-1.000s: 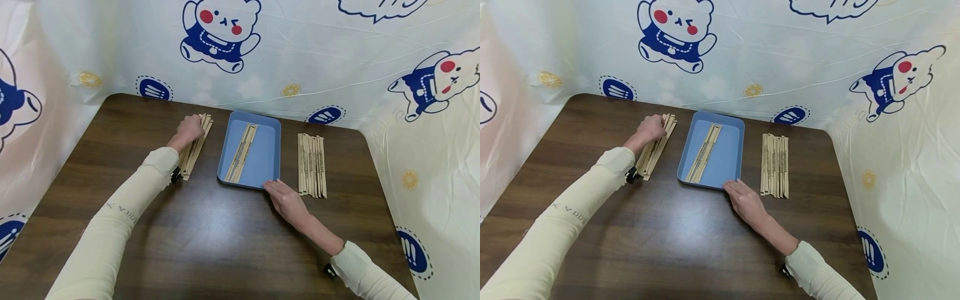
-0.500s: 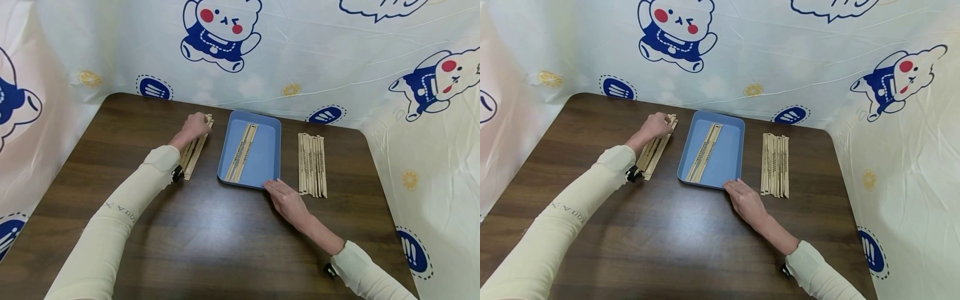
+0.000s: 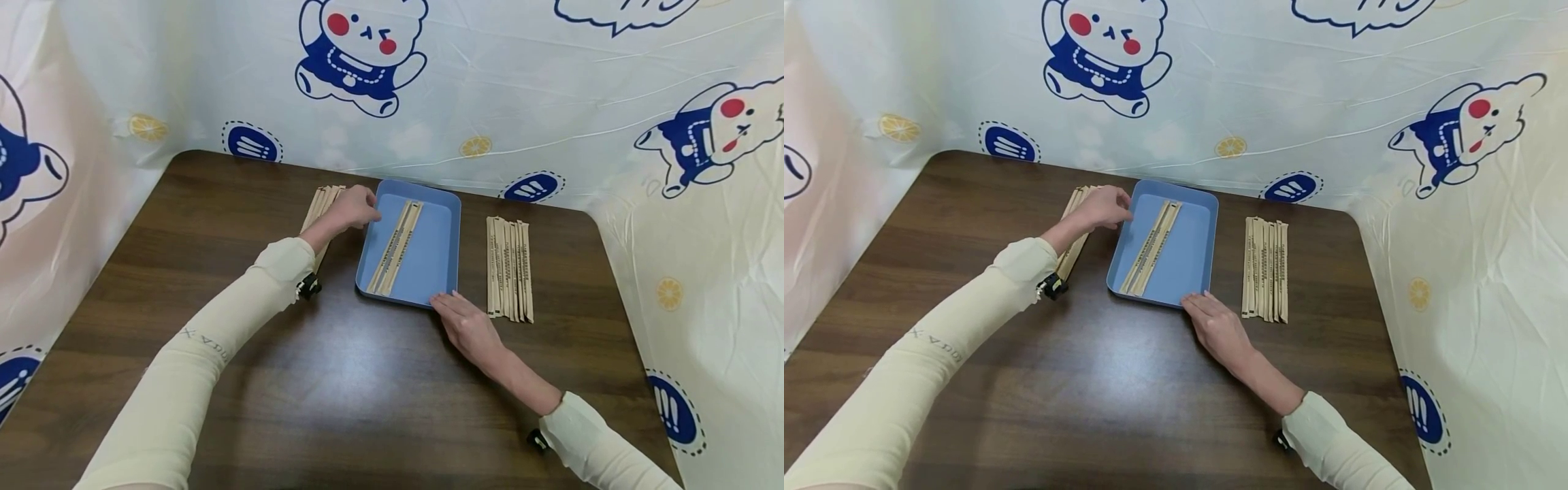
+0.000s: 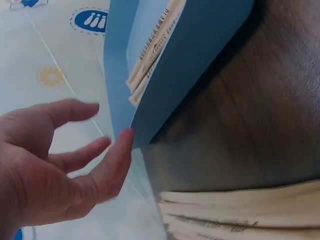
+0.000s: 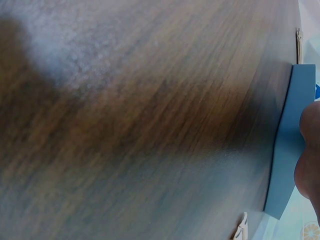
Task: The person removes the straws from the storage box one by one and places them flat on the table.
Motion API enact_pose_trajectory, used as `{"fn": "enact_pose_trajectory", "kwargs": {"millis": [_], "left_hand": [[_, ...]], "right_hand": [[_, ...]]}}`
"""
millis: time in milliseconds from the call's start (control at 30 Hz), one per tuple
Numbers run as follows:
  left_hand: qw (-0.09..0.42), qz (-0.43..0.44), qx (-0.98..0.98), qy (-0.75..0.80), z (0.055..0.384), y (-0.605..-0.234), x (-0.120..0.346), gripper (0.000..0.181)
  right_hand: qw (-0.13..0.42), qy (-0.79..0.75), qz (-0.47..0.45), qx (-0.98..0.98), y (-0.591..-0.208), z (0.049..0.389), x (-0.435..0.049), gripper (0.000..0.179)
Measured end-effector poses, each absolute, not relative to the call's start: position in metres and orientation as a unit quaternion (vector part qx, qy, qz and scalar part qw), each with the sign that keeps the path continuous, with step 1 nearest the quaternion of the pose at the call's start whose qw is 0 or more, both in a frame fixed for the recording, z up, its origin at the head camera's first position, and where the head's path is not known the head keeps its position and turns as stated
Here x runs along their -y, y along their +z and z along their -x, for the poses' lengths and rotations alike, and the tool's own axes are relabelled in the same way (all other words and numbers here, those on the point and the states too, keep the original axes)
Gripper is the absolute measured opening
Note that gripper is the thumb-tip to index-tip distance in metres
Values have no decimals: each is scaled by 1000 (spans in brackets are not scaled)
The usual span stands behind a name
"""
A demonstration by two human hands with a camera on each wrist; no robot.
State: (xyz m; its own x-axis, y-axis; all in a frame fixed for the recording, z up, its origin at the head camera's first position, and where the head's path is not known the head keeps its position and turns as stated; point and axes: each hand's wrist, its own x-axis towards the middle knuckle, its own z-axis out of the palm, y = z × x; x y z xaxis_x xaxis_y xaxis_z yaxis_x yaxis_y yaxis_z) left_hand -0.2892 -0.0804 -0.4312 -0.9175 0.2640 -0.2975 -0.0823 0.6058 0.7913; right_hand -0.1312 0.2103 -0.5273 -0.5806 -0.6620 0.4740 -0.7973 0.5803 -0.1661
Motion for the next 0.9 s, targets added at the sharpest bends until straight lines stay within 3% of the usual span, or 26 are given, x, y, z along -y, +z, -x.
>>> {"fn": "enact_pose_trajectory", "kwargs": {"millis": [167, 700, 767, 833, 867, 900], "left_hand": [[203, -51, -880, 426, 291, -430, 72, 51], [248, -47, -869, 426, 296, -446, 44, 56], [237, -54, -878, 413, 298, -450, 41, 45], [222, -62, -891, 391, 299, -453, 37, 13], [215, -65, -897, 381, 300, -454, 35, 10], [209, -68, -902, 372, 301, -455, 33, 24]], "right_hand": [[192, 185, -424, 866, -528, 133, -211, 39], [184, 192, -429, 863, -529, 132, -211, 38], [186, 194, -431, 861, -530, 132, -211, 39], [186, 196, -432, 860, -530, 133, -211, 39], [187, 197, -433, 860, -530, 133, -211, 40], [187, 198, -433, 859, -530, 133, -211, 40]]}}
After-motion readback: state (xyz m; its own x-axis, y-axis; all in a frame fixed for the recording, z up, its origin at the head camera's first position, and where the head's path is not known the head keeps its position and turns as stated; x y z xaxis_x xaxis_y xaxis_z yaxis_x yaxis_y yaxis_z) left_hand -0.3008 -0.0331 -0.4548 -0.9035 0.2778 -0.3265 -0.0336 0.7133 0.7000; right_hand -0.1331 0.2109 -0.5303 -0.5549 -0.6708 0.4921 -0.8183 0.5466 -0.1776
